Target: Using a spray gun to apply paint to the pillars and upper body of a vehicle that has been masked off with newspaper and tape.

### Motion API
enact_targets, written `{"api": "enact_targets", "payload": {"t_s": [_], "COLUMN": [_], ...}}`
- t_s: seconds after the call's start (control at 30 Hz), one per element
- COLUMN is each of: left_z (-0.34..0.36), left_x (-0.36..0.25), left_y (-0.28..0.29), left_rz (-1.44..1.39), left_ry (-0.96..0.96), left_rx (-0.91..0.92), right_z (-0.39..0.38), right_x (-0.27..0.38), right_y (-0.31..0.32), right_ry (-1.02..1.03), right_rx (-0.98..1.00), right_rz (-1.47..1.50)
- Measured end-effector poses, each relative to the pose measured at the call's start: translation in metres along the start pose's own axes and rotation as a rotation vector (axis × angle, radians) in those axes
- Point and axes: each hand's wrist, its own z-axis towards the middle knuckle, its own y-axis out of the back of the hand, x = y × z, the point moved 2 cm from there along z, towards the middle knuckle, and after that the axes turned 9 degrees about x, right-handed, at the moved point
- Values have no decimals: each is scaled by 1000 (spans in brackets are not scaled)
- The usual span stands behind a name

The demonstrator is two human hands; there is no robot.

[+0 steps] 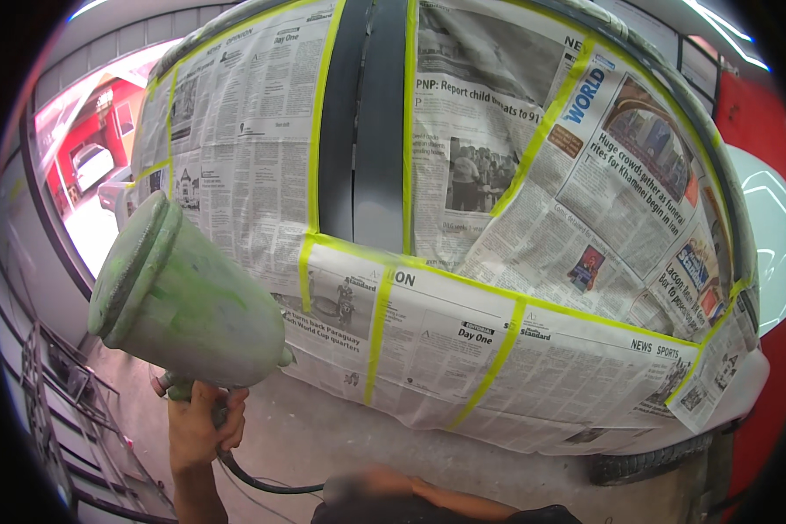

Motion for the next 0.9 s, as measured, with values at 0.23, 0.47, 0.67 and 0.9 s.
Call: {"api": "enact_targets", "payload": {"t_s": [0.23,0.47,0.67,0.9], "left_z": [-2,-4,1,-3], "left_x": [3,-4,-5,1], "left_y": [7,0,4,10], "left_rz": [220,43,166,205], "left_ry": [-64,-27,-38,-29], "left_rx": [-161,-17,-132,-204], "right_z": [-2,1,8,10], "right_x": [5,7,1,-4], "right_y": [1,2,-6,-6], "right_ry": [66,45,73,63], "right_rx": [-47,33,16,48], "right_rz": [22,-8,10,-11]}}
